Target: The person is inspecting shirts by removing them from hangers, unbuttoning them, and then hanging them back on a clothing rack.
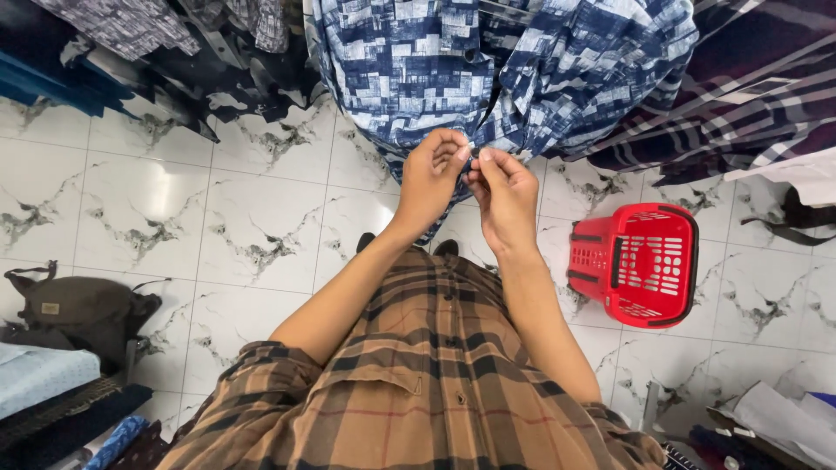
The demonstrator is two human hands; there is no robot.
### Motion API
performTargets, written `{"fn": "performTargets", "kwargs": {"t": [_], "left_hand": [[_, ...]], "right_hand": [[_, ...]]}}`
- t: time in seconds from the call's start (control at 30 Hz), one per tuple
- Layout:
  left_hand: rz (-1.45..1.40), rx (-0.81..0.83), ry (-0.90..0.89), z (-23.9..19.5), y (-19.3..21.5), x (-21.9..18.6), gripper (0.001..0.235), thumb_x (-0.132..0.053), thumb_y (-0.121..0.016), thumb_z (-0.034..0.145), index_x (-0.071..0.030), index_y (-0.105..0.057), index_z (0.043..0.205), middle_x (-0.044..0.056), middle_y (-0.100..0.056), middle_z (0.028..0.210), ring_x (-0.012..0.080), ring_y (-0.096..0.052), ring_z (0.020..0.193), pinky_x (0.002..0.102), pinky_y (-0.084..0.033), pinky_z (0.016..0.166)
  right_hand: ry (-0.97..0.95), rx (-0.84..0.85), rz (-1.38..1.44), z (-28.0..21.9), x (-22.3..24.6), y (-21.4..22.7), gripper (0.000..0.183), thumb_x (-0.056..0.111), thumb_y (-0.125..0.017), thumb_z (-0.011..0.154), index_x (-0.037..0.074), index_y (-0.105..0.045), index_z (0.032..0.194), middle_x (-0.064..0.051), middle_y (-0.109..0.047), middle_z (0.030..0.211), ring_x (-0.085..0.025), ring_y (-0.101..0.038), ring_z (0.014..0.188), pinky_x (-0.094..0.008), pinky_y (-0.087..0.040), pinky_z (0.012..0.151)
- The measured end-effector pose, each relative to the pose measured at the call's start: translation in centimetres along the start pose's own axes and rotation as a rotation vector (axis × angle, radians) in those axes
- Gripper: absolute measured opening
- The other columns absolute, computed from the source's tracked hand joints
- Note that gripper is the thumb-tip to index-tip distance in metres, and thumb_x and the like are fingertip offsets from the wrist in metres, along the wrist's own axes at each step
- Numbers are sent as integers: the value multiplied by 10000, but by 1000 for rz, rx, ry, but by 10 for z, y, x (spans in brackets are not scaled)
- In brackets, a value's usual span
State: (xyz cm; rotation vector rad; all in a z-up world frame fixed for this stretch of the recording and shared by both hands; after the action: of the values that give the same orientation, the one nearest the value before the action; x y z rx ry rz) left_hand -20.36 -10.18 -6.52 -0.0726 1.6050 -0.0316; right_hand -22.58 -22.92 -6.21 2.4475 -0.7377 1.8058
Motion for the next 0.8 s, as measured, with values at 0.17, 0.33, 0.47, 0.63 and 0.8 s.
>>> {"fn": "performTargets", "kwargs": {"t": [0.17,0.33,0.47,0.63,0.8], "left_hand": [[-218,20,83,-3,0,-1,148,-151,-585,1050,-68,-575,1171,93,-721,967,120,-668,888,323,-578,839],[-143,19,-21,0,-3,6,96,-162,-510,1078,-113,-491,1158,76,-710,951,123,-686,862,293,-561,787],[66,-31,-121,-4,-1,21,83,-113,-492,1077,-101,-471,1156,122,-713,936,206,-689,827,352,-540,755],[260,-3,-34,-6,3,83,182,-59,-539,1046,-86,-440,1196,111,-724,953,242,-679,877,394,-497,813],[539,-67,-158,8,3,77,187,-123,-618,1014,-107,-528,1177,85,-727,924,290,-705,886,435,-481,826]], "right_hand": [[50,58,-16,-10,13,-4,172,107,-623,1021,-32,-706,1078,-114,-709,870,-108,-694,753,-276,-659,784],[128,80,-56,-1,1,0,150,60,-721,962,-29,-709,1082,-115,-702,859,-139,-728,765,-282,-663,770],[-7,55,78,23,-31,12,144,65,-694,964,8,-672,1095,-71,-653,839,-132,-690,719,-256,-657,689],[-113,-58,1,60,-68,19,222,232,-758,966,88,-637,1083,0,-613,876,-102,-618,750,-213,-586,620],[-34,-139,0,71,-83,13,205,220,-776,957,86,-683,1080,35,-597,870,-59,-582,781,-171,-573,681]]}}
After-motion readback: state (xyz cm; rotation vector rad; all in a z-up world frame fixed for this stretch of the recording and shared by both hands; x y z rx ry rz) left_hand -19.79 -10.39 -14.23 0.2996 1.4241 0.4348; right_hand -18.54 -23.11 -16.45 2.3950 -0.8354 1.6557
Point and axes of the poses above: each hand's wrist, its own z-axis towards the middle knuckle, its own y-axis out of the back of the hand, x = y × z, the point moved 4 cm from there along z, towards the middle knuckle
